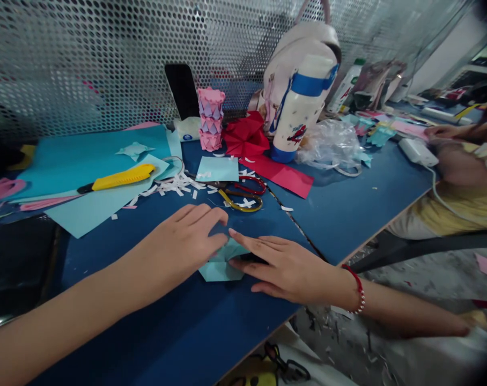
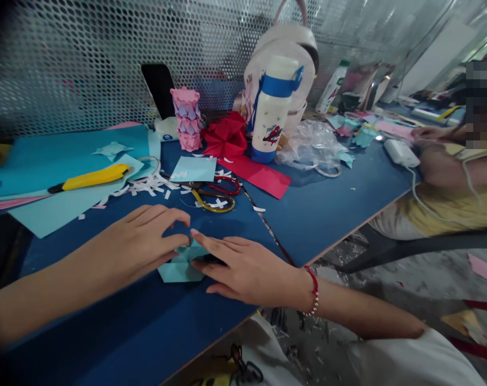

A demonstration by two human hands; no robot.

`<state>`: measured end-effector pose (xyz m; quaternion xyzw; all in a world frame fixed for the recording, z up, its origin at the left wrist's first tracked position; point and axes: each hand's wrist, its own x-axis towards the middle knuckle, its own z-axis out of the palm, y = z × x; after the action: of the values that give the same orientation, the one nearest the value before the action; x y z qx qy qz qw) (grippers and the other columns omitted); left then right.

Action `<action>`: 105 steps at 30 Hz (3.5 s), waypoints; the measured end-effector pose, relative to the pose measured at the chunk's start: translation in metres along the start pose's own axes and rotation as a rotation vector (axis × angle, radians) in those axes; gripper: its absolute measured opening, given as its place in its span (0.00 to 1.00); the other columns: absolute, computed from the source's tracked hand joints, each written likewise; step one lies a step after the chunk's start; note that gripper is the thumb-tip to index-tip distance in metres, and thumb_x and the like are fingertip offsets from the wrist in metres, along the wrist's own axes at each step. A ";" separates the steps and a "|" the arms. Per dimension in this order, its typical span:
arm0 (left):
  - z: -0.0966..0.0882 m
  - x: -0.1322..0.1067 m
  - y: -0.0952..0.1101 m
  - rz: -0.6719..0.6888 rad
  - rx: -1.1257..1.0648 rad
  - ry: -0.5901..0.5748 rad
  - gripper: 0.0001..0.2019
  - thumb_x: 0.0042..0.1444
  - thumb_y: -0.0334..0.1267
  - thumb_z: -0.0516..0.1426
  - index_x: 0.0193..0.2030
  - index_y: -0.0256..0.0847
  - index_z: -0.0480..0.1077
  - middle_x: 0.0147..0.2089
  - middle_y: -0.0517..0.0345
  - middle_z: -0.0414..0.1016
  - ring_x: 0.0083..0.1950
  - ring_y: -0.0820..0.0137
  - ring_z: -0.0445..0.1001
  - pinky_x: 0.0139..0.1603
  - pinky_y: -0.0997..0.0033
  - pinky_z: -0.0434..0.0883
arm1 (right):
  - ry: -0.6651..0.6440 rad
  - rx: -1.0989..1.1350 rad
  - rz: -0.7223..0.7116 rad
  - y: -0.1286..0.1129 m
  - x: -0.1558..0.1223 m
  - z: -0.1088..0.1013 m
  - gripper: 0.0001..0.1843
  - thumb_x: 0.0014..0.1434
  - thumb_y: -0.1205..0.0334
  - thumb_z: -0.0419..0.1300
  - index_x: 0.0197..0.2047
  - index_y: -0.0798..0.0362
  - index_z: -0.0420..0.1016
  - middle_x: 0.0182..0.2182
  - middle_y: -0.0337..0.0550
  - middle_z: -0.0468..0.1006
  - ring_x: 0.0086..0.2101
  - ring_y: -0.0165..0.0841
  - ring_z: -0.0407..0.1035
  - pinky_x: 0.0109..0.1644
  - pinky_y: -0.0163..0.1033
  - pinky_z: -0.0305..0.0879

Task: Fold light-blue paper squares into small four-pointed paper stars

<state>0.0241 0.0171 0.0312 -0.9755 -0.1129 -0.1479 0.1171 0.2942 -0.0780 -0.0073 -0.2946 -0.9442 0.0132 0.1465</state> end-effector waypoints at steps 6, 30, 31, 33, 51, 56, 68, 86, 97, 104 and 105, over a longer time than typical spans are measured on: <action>0.008 -0.017 -0.012 -0.141 -0.246 -0.023 0.10 0.71 0.31 0.54 0.41 0.47 0.75 0.56 0.52 0.75 0.53 0.59 0.75 0.47 0.63 0.71 | 0.022 0.000 0.000 -0.001 -0.001 0.002 0.23 0.79 0.57 0.62 0.70 0.60 0.75 0.79 0.70 0.60 0.73 0.48 0.69 0.72 0.54 0.76; 0.002 -0.021 0.010 -0.157 -0.160 -0.046 0.18 0.78 0.31 0.47 0.51 0.48 0.78 0.69 0.53 0.77 0.69 0.53 0.72 0.67 0.46 0.67 | 0.009 0.027 0.000 -0.003 0.000 0.000 0.23 0.80 0.54 0.61 0.68 0.62 0.77 0.78 0.67 0.63 0.74 0.47 0.67 0.75 0.51 0.73; 0.001 -0.022 0.010 -0.152 -0.161 -0.053 0.19 0.78 0.31 0.47 0.50 0.48 0.79 0.70 0.53 0.76 0.70 0.53 0.71 0.67 0.46 0.67 | 0.006 0.031 0.002 -0.003 0.000 0.000 0.23 0.80 0.53 0.60 0.68 0.62 0.77 0.78 0.67 0.63 0.74 0.47 0.68 0.75 0.51 0.73; -0.002 -0.025 0.011 -0.132 -0.148 -0.062 0.19 0.78 0.31 0.47 0.51 0.49 0.80 0.71 0.55 0.77 0.70 0.54 0.71 0.69 0.48 0.66 | -0.005 0.035 0.007 -0.003 0.000 0.000 0.24 0.80 0.52 0.60 0.69 0.61 0.76 0.78 0.65 0.63 0.73 0.46 0.69 0.75 0.50 0.72; 0.015 -0.048 0.046 -0.293 -0.187 0.061 0.17 0.81 0.32 0.49 0.59 0.50 0.79 0.73 0.60 0.77 0.74 0.63 0.71 0.86 0.53 0.52 | -0.029 0.040 0.012 -0.003 0.000 -0.001 0.25 0.81 0.51 0.58 0.70 0.61 0.75 0.79 0.62 0.62 0.75 0.43 0.65 0.78 0.48 0.68; 0.016 -0.052 0.049 -0.287 -0.189 0.056 0.17 0.81 0.30 0.49 0.59 0.48 0.78 0.76 0.60 0.75 0.77 0.63 0.68 0.87 0.53 0.50 | -0.021 0.031 0.010 -0.004 0.001 -0.002 0.25 0.82 0.52 0.55 0.71 0.60 0.74 0.79 0.58 0.64 0.76 0.42 0.63 0.79 0.47 0.65; 0.011 -0.057 0.050 -0.305 -0.260 0.034 0.18 0.82 0.43 0.51 0.69 0.52 0.77 0.81 0.63 0.69 0.79 0.64 0.65 0.88 0.61 0.42 | -0.061 0.004 -0.005 -0.004 0.000 -0.003 0.26 0.83 0.52 0.54 0.73 0.59 0.75 0.78 0.52 0.68 0.75 0.39 0.63 0.77 0.45 0.67; 0.008 -0.058 0.043 -0.206 -0.096 0.030 0.18 0.79 0.40 0.52 0.64 0.38 0.79 0.70 0.47 0.80 0.68 0.56 0.77 0.88 0.56 0.42 | -0.058 0.092 0.043 -0.003 0.008 -0.010 0.21 0.79 0.58 0.62 0.69 0.59 0.77 0.72 0.58 0.75 0.68 0.43 0.74 0.72 0.50 0.76; 0.021 -0.069 0.052 -0.281 -0.194 0.037 0.21 0.83 0.40 0.45 0.68 0.44 0.76 0.73 0.56 0.78 0.75 0.61 0.74 0.88 0.51 0.45 | -0.022 0.018 -0.043 0.005 0.008 -0.009 0.20 0.83 0.59 0.53 0.69 0.57 0.77 0.69 0.54 0.79 0.69 0.39 0.73 0.70 0.47 0.77; 0.011 -0.066 0.041 -0.139 -0.139 0.046 0.20 0.82 0.36 0.48 0.69 0.43 0.77 0.69 0.55 0.82 0.69 0.63 0.80 0.89 0.54 0.42 | -0.013 -0.061 -0.160 0.016 0.009 -0.014 0.21 0.86 0.60 0.49 0.67 0.52 0.80 0.69 0.45 0.80 0.66 0.36 0.76 0.65 0.45 0.78; 0.009 -0.065 0.040 -0.134 -0.139 0.038 0.20 0.82 0.36 0.48 0.69 0.44 0.76 0.69 0.56 0.82 0.69 0.63 0.80 0.89 0.55 0.41 | -0.021 -0.071 -0.170 0.017 0.009 -0.015 0.21 0.86 0.60 0.48 0.68 0.51 0.79 0.69 0.45 0.81 0.66 0.36 0.76 0.65 0.44 0.78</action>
<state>-0.0236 -0.0303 -0.0051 -0.9686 -0.1652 -0.1811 0.0410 0.3007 -0.0602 0.0074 -0.2180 -0.9672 -0.0298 0.1267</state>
